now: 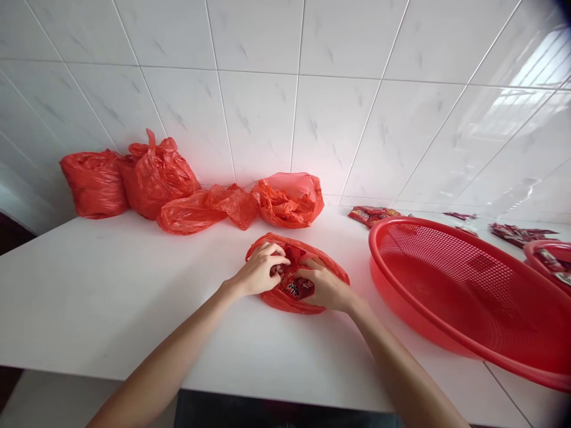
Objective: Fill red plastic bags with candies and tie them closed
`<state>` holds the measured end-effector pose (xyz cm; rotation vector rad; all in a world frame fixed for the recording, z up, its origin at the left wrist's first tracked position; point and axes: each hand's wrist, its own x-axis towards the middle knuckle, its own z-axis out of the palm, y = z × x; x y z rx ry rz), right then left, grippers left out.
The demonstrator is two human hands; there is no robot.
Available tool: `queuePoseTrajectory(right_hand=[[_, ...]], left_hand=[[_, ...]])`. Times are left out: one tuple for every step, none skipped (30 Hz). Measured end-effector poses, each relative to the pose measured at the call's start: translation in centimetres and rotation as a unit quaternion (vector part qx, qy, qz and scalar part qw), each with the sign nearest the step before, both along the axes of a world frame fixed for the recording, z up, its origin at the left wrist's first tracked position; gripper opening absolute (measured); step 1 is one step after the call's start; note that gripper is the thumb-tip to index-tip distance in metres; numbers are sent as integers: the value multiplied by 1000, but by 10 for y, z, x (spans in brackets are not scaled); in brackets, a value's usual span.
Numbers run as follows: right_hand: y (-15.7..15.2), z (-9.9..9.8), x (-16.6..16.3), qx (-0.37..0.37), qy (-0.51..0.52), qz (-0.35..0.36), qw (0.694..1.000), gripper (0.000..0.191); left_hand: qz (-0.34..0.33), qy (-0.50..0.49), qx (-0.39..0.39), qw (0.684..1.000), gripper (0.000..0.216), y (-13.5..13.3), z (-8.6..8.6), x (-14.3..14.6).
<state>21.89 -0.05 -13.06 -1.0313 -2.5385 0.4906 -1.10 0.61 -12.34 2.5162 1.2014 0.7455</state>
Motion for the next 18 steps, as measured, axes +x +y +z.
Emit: queuePoseTrajectory(right_hand=[[0,-1,-1,5,2,3,1000,31],[0,-2,-1,8,7,5,1000,28],[1,-3,-2,8,15,5,1000,24],[0,-3,-3,7,26,2,1000,20],[0,-4,-4,6,40,-3,999,18],[0,-4,-5,3,56,-9,998,18],[0,-4,-6,0,76,-18,997,19],[0,-3,-7,-3,98,-27,995,20],[-1,-2,-7,-7,123,-36,992,21],[-1,0,-8,-10,151,-45,987,22],[-2,3,-8,-16,183,-56,981,24],[-3,6,-8,-24,218,-68,973,26],[-4,9,-8,-37,255,-83,963,31],[-5,13,-9,-57,293,-97,950,36],[-5,15,-9,-83,327,-106,935,41],[-6,18,-9,-117,357,-108,920,41],[-6,19,-10,-154,385,-104,904,38],[-7,19,-10,-192,411,-96,886,32]], left_hand=[[-20,10,-12,1000,42,-2,3,0],[-36,23,-27,999,42,-4,6,0],[-46,36,-42,997,42,-6,8,1],[-51,48,-54,996,43,-8,10,1],[-54,56,-65,995,43,-10,11,2],[-56,60,-73,994,43,-10,12,3],[-58,58,-79,994,41,-11,12,3],[-60,49,-84,993,37,-11,12,4],[-60,31,-87,994,31,-10,11,5],[-55,4,-91,994,27,-10,11,5],[-46,-33,-99,994,25,-9,12,6],[-34,-81,-109,990,25,-8,12,7],[-24,-132,-124,983,27,-8,13,7],[-18,-183,-143,972,29,-8,14,8],[-16,-230,-164,959,31,-8,15,10],[-17,-269,-184,945,33,-8,16,11],[-19,-302,-200,932,35,-8,17,13],[-20,-328,-214,920,38,-9,17,14]])
